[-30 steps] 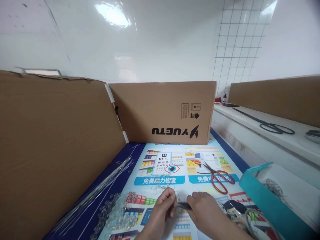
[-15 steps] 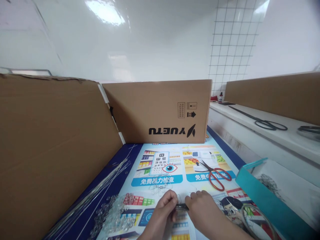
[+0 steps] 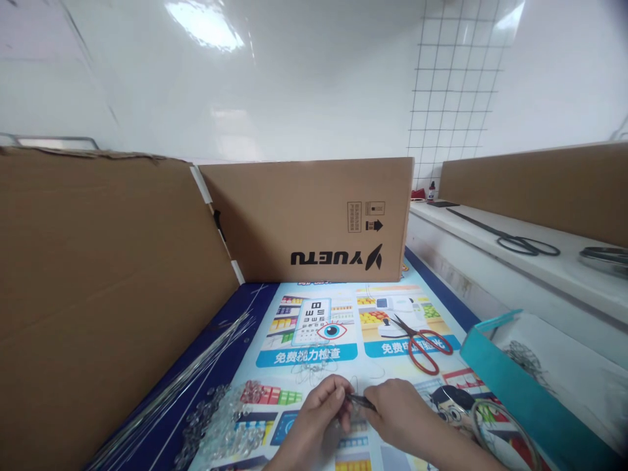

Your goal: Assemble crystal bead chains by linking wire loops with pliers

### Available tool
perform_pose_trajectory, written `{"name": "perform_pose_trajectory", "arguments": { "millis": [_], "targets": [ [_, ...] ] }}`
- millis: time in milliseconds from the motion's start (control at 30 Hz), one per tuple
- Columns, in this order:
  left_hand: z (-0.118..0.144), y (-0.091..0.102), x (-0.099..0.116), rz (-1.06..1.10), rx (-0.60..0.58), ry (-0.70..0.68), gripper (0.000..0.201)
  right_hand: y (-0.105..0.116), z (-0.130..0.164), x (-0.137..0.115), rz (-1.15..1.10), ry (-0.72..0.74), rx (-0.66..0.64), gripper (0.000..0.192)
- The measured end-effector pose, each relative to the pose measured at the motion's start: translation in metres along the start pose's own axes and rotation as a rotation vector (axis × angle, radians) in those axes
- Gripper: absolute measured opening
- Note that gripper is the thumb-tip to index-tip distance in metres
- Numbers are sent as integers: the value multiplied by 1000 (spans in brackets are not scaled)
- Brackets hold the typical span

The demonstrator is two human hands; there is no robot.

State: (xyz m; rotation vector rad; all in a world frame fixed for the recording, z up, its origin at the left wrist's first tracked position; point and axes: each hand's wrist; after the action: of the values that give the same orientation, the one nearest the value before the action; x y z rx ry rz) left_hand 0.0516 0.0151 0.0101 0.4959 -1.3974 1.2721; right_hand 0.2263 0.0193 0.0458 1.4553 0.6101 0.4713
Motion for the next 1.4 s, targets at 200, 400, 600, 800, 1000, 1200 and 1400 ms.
{"name": "perform_pose_trajectory", "arguments": {
  "millis": [200,400,600,800,1000,1200,1400],
  "targets": [
    [-5,13,-5,-233,80,-115,23,-4,-1,6,-44,-44,15,32],
    [-7,18,-10,-453,189,-149,15,-5,-3,7,-63,-64,26,32],
    [-4,14,-6,-522,235,-180,19,-4,-3,6,-68,-70,20,31],
    [-3,11,-5,-520,256,-175,19,-6,-4,5,-85,-71,-6,32],
    [-2,11,-3,-460,260,-133,18,-4,-4,4,-96,-61,-29,33],
    [-4,12,-6,-393,252,-104,17,1,-2,-2,-72,-69,-22,28],
    [-6,9,-6,-336,269,-72,18,-2,-3,-4,-34,-67,-17,20]
  ]
}}
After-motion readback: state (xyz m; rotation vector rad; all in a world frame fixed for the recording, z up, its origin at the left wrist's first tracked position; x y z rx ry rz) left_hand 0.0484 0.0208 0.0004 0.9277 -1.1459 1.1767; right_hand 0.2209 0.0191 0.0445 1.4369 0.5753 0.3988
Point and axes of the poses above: each hand's wrist, its own z-axis away from the middle knuckle, its own y-axis out of the back of the hand, x = y × z, and after that the axes turned 11 degrees about y, right-handed
